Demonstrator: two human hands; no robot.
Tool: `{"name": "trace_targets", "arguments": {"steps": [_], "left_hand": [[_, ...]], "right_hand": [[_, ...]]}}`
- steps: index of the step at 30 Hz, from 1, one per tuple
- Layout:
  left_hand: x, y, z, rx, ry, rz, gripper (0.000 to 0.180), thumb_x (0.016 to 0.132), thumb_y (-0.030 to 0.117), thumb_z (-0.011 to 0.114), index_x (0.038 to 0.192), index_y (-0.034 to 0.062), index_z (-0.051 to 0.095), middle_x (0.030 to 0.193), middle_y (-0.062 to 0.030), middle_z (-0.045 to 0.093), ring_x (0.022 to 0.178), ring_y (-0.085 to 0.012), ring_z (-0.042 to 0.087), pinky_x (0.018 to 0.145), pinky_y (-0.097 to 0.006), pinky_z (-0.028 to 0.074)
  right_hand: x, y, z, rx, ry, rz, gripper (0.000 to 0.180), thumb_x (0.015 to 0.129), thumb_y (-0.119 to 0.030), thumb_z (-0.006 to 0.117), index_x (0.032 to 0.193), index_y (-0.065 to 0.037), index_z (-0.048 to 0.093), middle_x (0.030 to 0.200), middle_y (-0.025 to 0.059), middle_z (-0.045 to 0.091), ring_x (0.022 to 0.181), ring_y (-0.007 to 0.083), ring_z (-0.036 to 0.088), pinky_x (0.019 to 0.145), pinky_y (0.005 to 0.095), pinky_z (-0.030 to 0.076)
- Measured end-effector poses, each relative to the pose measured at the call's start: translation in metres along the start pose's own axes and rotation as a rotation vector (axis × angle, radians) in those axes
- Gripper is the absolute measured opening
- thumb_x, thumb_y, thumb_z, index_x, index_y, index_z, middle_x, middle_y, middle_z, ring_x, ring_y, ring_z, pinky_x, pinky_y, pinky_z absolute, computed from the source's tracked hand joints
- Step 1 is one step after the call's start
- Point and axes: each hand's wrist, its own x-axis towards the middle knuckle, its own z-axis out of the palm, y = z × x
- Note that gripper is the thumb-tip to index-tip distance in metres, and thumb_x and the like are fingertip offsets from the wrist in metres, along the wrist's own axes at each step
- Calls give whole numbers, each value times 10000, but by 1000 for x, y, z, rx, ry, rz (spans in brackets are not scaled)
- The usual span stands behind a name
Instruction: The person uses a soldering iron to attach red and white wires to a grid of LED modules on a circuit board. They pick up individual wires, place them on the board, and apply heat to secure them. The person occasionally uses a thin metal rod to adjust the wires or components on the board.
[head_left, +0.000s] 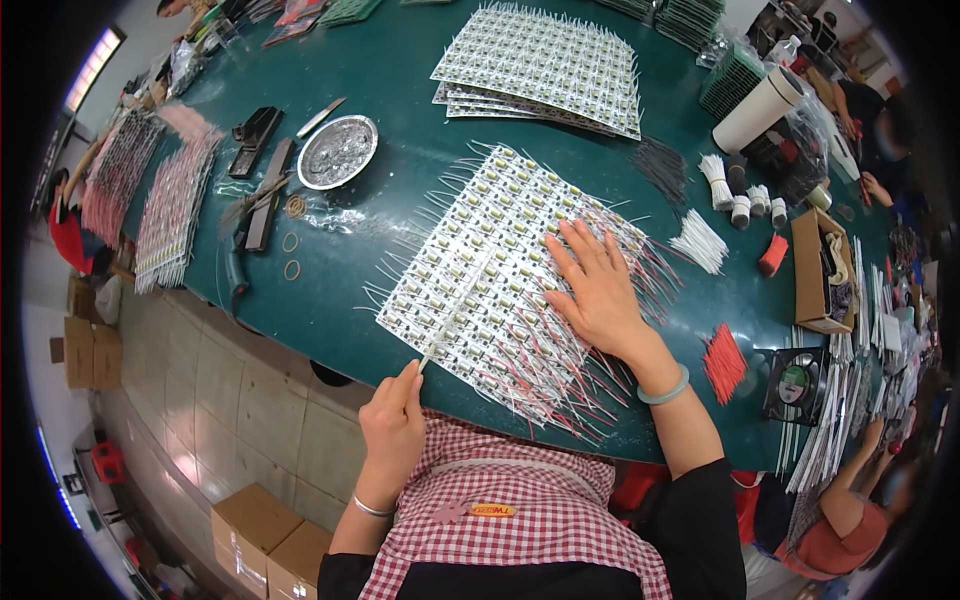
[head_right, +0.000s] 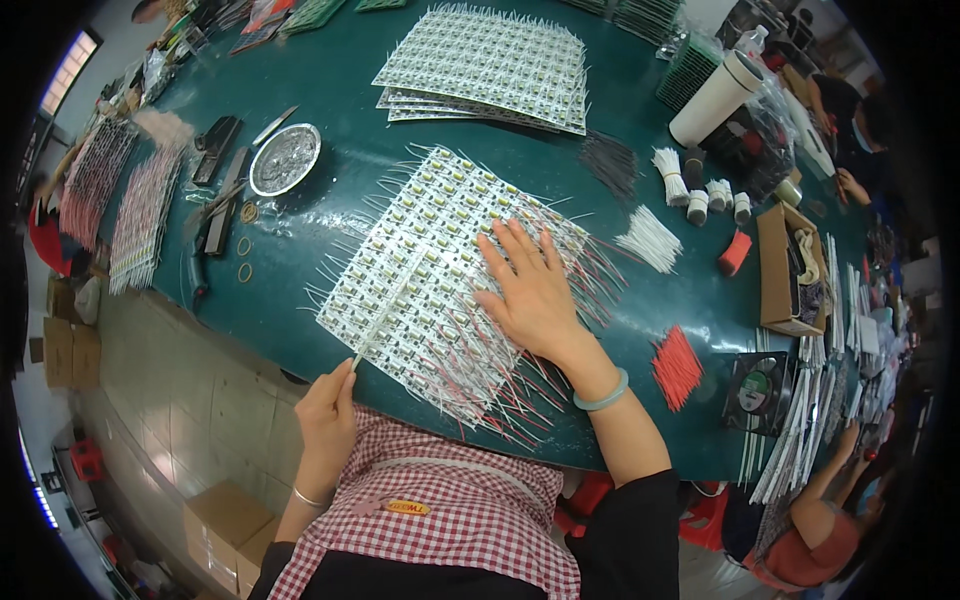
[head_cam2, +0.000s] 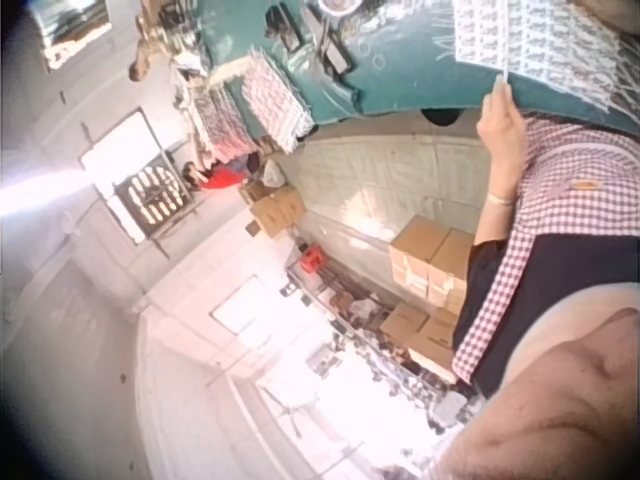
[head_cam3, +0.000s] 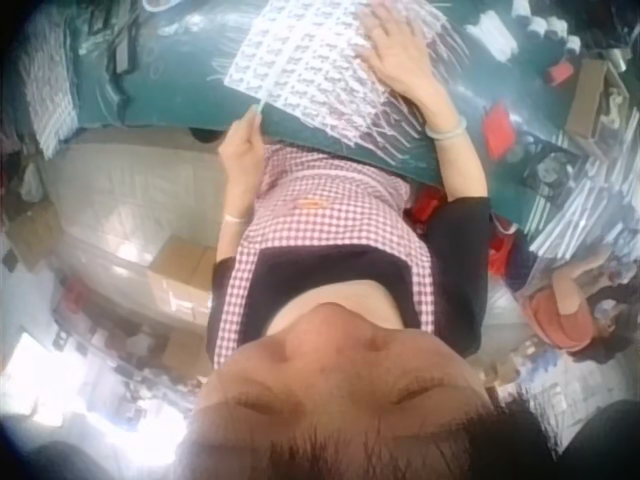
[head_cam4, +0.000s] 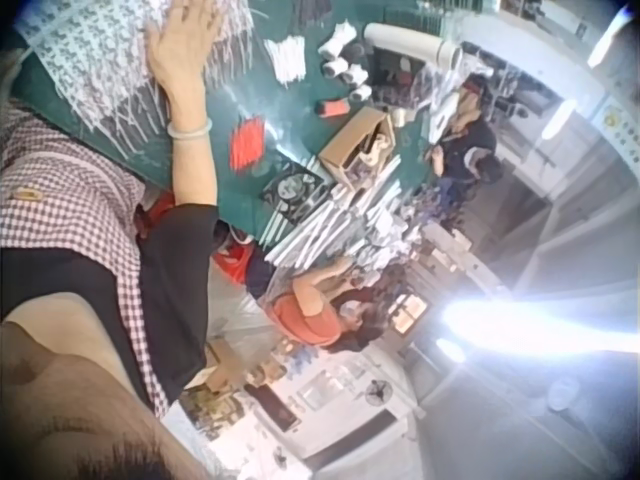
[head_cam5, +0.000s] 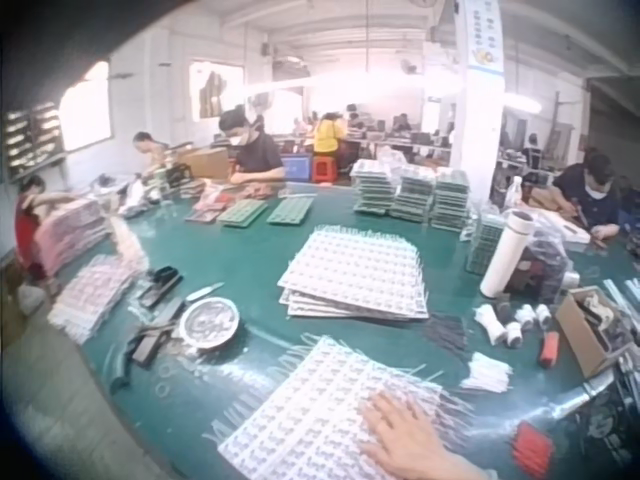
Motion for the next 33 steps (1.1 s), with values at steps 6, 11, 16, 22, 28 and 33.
{"name": "trace_targets", "arguments": {"steps": [6,11,16,22,28,33], "left_hand": [[12,2,8,-4,-4,54,203,912,-20,647,1108,-33,698,717,-136,600,557,-246,576,512,-332,441],[16,4,9,-21,-52,46,205,912,-21,649,1110,-30,702,706,-129,590,556,-227,566,514,-322,438],[17,-5,6,-56,23,2,206,912,-23,647,1110,-26,704,701,-125,590,561,-215,566,514,-316,433],[28,-3,3,64,-32,45,224,904,-32,643,1122,-30,696,737,-138,615,580,-241,598,525,-330,459],[27,3,0,73,-38,91,266,895,-39,645,1157,-21,690,801,-143,648,607,-261,634,538,-318,485],[37,-2,5,18,-44,71,296,881,-63,658,1167,-4,702,804,-141,657,616,-217,626,548,-294,477]], "right_hand": [[0,1,0,20,8,-3,638,960,-393,569,1497,-86,413,1566,157,368,1480,327,286,1214,528,150],[0,1,0,23,16,-17,637,958,-399,569,1488,-76,427,1563,164,370,1477,329,292,1213,533,151],[0,0,-2,31,11,-6,637,952,-398,574,1482,-72,436,1560,170,372,1476,330,293,1213,533,150],[0,-1,-2,54,7,6,639,947,-393,585,1480,-72,437,1559,171,372,1477,333,290,1213,533,150],[0,-1,-3,67,23,9,648,930,-378,616,1474,-70,445,1554,173,378,1474,336,295,1213,534,153],[0,-1,-4,75,30,-2,655,924,-371,625,1474,-65,444,1550,182,381,1470,343,301,1212,536,158]]}}
